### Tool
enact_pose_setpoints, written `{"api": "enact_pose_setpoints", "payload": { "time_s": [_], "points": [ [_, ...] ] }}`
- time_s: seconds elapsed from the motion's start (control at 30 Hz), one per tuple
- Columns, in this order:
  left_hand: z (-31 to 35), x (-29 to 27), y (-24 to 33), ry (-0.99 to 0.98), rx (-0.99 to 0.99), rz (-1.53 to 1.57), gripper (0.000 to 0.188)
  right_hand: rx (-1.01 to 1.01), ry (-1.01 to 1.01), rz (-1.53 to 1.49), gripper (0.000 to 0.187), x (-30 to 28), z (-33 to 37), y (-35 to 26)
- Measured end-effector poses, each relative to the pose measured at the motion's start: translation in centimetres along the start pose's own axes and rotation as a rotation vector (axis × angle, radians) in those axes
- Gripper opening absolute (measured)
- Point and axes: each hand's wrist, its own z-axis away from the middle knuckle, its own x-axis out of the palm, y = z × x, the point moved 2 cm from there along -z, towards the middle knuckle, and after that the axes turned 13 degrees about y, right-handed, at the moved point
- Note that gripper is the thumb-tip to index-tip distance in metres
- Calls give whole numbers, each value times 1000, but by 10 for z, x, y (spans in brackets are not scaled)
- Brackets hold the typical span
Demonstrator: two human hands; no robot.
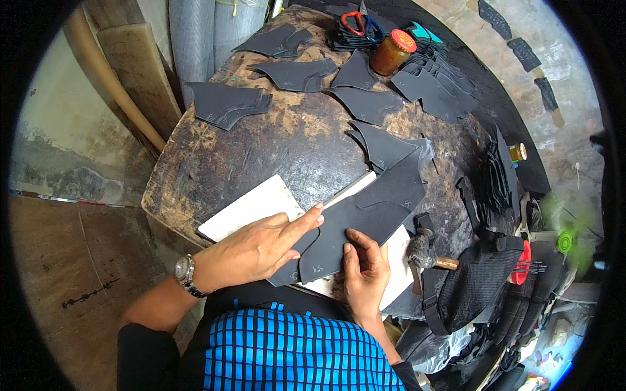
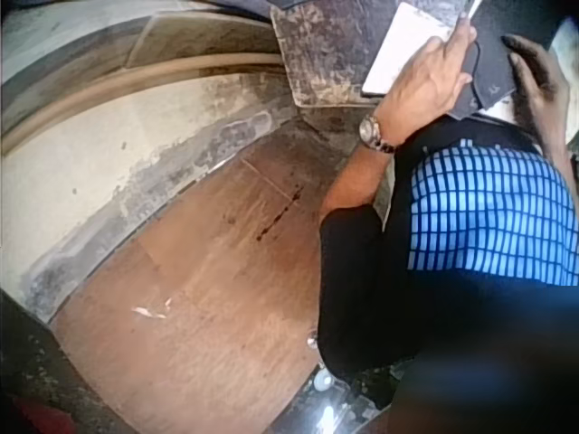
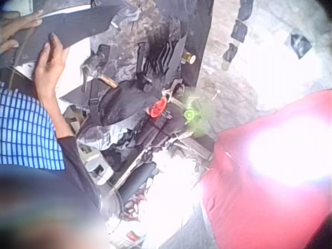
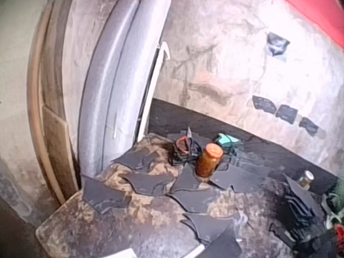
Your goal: The person repeatedly picks up two black leather pieces, aligns them, and uses a hammer to tap them together on a white board. The person then places the assembled piece aside and repeats the process with additional pieces.
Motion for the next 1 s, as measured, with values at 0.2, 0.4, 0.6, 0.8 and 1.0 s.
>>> {"api": "enact_pose_setpoints", "payload": {
  "time_s": [0.2,0.4,0.6,0.8,1.0],
  "points": [
    [1,2,0,6,-9,-14,90,-187,-20,151,22,-1,-3,-10],
    [4,6,7,63,9,-71,93,-223,-67,226,25,0,-6,-16],
    [5,8,9,52,-70,-91,86,-27,-197,200,44,-53,-26,-10],
    [5,5,21,52,86,-253,72,-252,64,893,51,-152,-60,31],
    [9,9,25,48,103,-398,54,-343,-6,855,34,-157,-67,54]
  ]
}}
